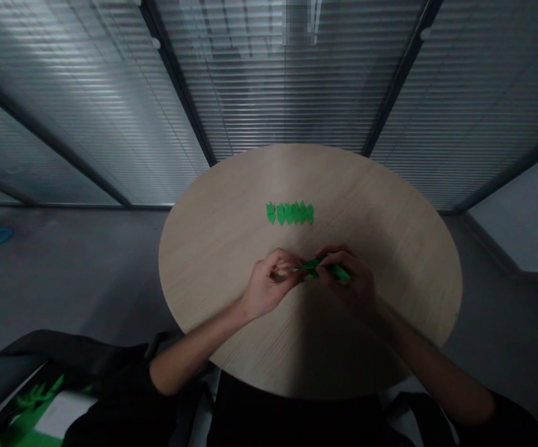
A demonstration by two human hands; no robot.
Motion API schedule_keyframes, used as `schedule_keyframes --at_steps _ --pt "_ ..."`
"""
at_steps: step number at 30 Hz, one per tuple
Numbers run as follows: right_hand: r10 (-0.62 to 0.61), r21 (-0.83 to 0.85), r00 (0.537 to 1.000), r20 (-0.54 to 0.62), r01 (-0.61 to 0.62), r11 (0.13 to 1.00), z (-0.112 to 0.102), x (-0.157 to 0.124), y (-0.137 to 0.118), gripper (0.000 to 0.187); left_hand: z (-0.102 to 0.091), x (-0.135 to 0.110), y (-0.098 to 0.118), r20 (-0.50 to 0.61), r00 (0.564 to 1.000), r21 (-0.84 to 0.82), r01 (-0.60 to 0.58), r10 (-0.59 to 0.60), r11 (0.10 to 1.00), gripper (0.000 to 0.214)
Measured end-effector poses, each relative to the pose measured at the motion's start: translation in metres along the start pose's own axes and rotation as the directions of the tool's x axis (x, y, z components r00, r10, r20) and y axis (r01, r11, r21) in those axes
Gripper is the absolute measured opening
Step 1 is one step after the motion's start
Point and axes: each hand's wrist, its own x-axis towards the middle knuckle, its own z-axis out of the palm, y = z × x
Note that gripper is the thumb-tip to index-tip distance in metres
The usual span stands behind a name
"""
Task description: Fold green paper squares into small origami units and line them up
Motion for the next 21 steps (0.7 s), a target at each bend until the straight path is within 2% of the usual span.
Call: schedule_keyframes --at_steps 5,11,16,19,21 --pt "-0.023 -0.019 0.999 -0.025 0.022 1.000 -0.001 -0.002 0.002 0.009 0.001 0.001 0.001 -0.007 0.999 -0.072 0.043 -0.043 0.997 0.006" --pt "-0.052 -0.005 0.999 -0.004 0.052 0.999 -0.003 -0.002 0.003 0.012 -0.003 0.003 0.008 -0.023 0.999 0.011 0.023 -0.022 1.000 0.006" --pt "-0.041 -0.009 0.999 0.005 0.041 0.999 -0.003 -0.004 0.004 0.012 -0.003 0.004 0.010 -0.014 1.000 0.039 0.016 -0.015 0.999 0.015" --pt "-0.023 -0.001 1.000 0.018 0.023 1.000 -0.001 -0.005 0.004 0.011 0.000 0.004 0.008 0.020 0.997 -0.028 0.073 -0.072 0.997 0.013" --pt "-0.032 0.017 0.999 0.030 0.031 0.999 0.001 -0.006 0.005 0.010 0.003 0.004 0.006 0.057 0.990 -0.072 0.134 -0.130 0.988 0.020"
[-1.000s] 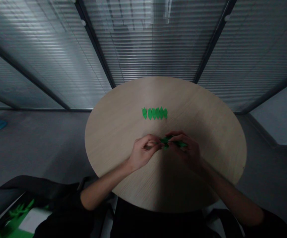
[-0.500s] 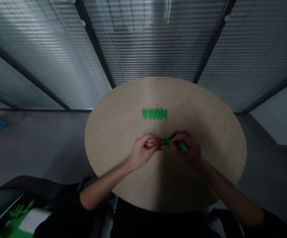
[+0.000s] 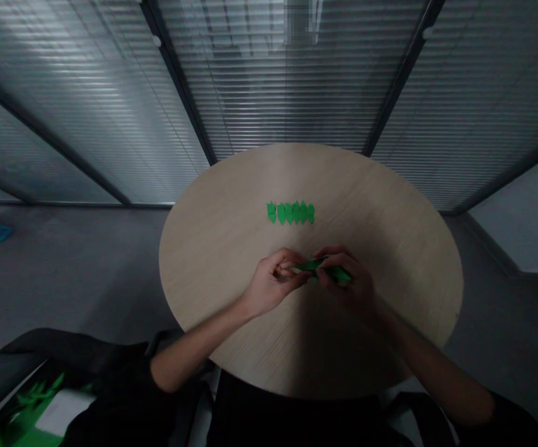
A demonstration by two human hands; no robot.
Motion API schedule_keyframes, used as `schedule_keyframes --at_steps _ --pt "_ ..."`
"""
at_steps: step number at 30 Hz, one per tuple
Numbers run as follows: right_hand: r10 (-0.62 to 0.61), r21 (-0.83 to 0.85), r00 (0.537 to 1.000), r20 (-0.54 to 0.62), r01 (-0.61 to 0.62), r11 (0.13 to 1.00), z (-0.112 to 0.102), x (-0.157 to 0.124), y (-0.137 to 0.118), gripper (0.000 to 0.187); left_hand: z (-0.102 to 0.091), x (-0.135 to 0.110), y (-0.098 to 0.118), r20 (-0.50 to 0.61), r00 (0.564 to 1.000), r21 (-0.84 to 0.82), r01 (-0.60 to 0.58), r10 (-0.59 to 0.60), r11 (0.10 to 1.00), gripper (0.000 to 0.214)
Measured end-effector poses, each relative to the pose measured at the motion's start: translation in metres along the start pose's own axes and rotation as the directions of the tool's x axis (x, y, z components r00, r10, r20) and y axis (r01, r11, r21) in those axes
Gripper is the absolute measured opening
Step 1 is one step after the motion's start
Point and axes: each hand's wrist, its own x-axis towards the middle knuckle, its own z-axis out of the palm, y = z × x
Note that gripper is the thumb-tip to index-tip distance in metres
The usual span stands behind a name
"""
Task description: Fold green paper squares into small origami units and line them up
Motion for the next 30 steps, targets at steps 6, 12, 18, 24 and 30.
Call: schedule_keyframes --at_steps 6,12,18,24,30 --pt "0.010 0.007 0.999 0.047 -0.011 1.000 0.002 -0.001 0.003 0.007 0.003 -0.002 -0.004 -0.026 0.999 0.034 0.031 -0.030 0.999 0.016" --pt "0.069 0.011 0.997 0.043 -0.070 0.998 0.003 -0.003 0.001 0.003 0.000 -0.004 0.000 -0.053 0.993 0.188 -0.090 0.102 0.978 0.010" --pt "0.018 0.022 0.999 0.051 -0.019 1.000 -0.002 0.000 0.001 0.007 -0.004 -0.005 -0.002 -0.058 0.979 0.298 -0.169 0.194 0.940 0.004" --pt "-0.043 0.015 0.996 0.078 0.042 0.999 -0.009 -0.003 0.008 0.019 -0.007 -0.004 -0.003 -0.069 0.978 0.275 -0.172 0.198 0.946 0.005" --pt "-0.146 -0.023 0.986 0.086 0.148 0.989 -0.012 -0.001 0.009 0.035 -0.008 -0.003 -0.002 -0.094 0.984 0.224 -0.129 0.153 0.966 0.009"
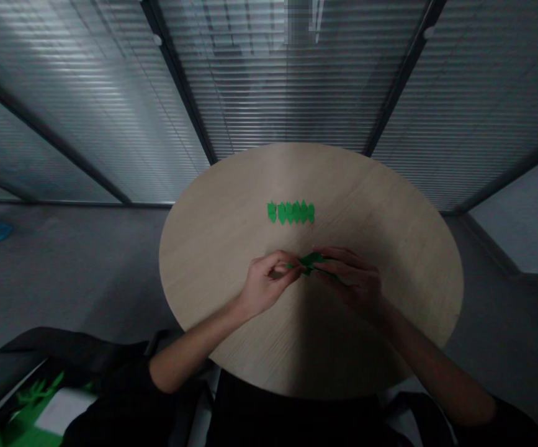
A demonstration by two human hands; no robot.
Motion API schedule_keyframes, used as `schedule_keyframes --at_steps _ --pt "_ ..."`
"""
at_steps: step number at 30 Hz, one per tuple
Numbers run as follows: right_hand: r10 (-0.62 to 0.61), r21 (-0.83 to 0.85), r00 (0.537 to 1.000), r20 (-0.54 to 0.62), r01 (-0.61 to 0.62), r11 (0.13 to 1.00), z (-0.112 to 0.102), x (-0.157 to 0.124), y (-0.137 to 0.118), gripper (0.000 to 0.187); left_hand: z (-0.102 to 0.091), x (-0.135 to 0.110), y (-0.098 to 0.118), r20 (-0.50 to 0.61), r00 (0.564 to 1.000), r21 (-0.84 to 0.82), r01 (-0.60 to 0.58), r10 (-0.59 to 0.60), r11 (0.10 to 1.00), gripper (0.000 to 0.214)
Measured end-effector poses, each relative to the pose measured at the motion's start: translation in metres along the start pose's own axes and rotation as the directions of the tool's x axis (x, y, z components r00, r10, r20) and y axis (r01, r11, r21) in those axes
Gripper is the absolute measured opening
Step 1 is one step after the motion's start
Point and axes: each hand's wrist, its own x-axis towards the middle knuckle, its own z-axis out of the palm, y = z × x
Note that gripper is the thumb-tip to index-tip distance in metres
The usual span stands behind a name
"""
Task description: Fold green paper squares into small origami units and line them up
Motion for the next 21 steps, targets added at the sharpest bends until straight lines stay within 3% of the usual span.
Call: schedule_keyframes --at_steps 10,21 --pt "-0.012 -0.105 1.000 -0.003 0.012 0.994 -0.0020 0.0013 -0.0062 0.032 0.0005 0.0000 0.0019 0.024 0.999 -0.008 0.029 -0.029 1.000 0.010" --pt "-0.036 -0.177 0.999 0.031 0.041 0.983 -0.0025 0.0036 -0.0057 0.022 -0.0016 -0.0013 0.0021 0.069 0.998 0.103 -0.024 0.017 0.994 0.008"
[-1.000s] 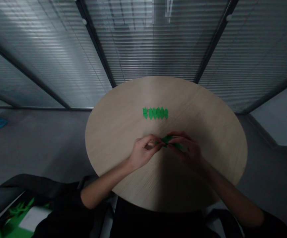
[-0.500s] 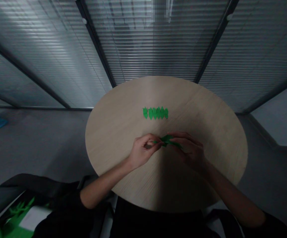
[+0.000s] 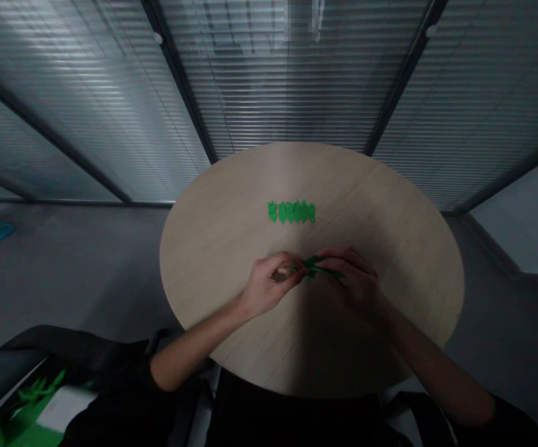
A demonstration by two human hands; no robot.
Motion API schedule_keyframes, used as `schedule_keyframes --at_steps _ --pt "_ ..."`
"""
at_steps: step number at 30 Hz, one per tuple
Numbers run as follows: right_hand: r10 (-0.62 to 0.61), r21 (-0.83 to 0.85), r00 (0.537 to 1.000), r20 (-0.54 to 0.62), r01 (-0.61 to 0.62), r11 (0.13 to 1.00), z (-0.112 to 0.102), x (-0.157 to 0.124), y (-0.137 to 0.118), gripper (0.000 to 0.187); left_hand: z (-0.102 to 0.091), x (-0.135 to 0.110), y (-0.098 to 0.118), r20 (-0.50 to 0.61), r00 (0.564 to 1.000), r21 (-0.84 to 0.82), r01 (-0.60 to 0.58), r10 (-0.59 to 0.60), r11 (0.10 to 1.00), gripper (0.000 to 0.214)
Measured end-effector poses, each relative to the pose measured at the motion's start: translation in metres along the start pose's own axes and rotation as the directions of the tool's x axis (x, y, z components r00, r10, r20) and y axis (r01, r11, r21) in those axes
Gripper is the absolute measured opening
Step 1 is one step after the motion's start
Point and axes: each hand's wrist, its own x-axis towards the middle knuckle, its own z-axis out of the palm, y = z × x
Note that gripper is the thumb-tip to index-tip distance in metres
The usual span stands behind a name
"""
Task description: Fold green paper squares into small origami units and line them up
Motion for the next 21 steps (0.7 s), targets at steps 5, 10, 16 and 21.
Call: schedule_keyframes --at_steps 5,10,16,21 --pt "-0.045 -0.029 0.998 0.036 0.046 0.999 -0.003 0.002 -0.004 0.026 0.000 0.002 0.003 0.035 0.995 0.026 -0.093 0.092 0.995 0.012" --pt "0.002 0.066 1.000 0.030 -0.004 0.998 0.002 0.004 -0.005 0.019 0.000 0.002 0.003 0.042 0.990 0.013 -0.139 0.138 0.990 0.010" --pt "0.208 0.192 0.978 -0.006 -0.203 0.960 0.013 0.001 -0.006 0.005 0.004 0.000 0.003 0.005 1.000 -0.085 0.031 -0.031 0.996 0.009" --pt "0.295 0.274 0.955 -0.021 -0.279 0.921 0.019 0.000 -0.007 0.004 0.009 -0.001 -0.001 0.023 0.992 -0.265 0.129 -0.127 0.956 0.013"
